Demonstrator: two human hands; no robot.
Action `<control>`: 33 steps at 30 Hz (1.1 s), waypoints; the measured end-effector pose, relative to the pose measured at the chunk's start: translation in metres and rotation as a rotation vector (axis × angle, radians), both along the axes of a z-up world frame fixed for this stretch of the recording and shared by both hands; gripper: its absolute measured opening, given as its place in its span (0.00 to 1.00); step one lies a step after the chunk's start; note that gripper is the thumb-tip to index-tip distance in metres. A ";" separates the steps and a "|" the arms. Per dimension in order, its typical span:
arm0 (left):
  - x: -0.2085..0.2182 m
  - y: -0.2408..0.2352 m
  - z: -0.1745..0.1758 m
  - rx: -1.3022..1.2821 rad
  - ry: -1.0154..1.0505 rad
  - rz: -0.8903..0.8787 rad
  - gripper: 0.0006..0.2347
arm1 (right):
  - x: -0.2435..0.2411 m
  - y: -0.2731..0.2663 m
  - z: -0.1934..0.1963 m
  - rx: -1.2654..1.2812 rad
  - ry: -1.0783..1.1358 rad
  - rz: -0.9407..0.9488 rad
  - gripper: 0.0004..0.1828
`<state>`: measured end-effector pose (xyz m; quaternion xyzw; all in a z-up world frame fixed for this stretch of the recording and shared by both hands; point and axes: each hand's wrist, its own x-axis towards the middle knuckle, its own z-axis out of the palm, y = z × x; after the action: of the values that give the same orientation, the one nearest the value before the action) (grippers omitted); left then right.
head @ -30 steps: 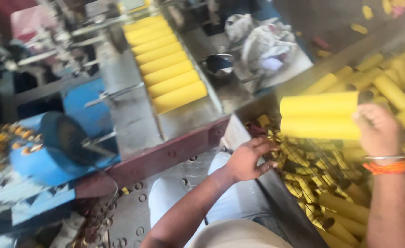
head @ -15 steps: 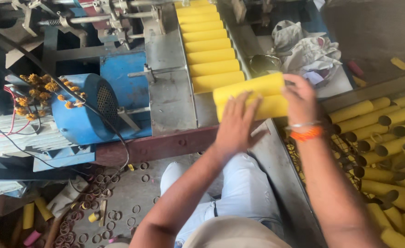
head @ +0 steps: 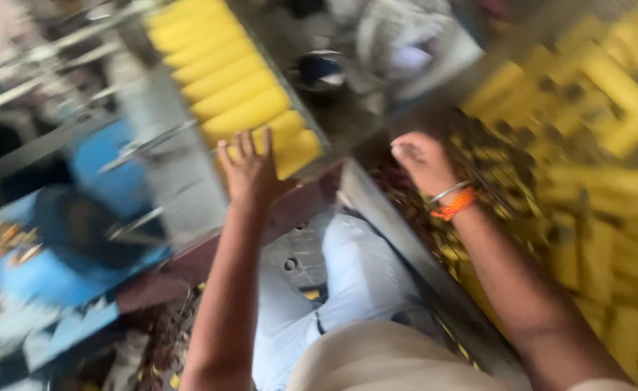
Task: The person repeatedly picks up yellow cylindrical objects from a wire rack and places them onto a conveyor belt. The person handles the cylinders one at a time, moving them from the rack to the belt in a repetitive manner.
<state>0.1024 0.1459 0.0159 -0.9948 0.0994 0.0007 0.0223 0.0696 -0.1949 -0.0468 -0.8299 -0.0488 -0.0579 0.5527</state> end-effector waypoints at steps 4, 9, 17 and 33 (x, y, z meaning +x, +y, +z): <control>-0.021 -0.084 0.007 -0.368 -0.151 -0.360 0.44 | -0.081 -0.048 -0.067 -0.308 0.216 -0.003 0.15; -0.075 -0.205 0.006 -0.473 0.180 -0.700 0.38 | -0.164 -0.093 -0.095 -0.634 0.386 -0.037 0.13; -0.089 -0.240 0.016 -0.289 0.583 -0.621 0.23 | -0.217 -0.199 -0.087 -0.766 0.280 -0.445 0.16; -0.088 -0.242 0.018 -0.296 0.577 -0.558 0.29 | -0.248 -0.251 -0.183 -0.627 0.495 -1.197 0.43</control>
<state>0.0142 -0.0958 0.0341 -0.8812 0.3659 0.2589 -0.1501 -0.1784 -0.4461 -0.2297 -0.8228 0.5269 -0.1444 0.1568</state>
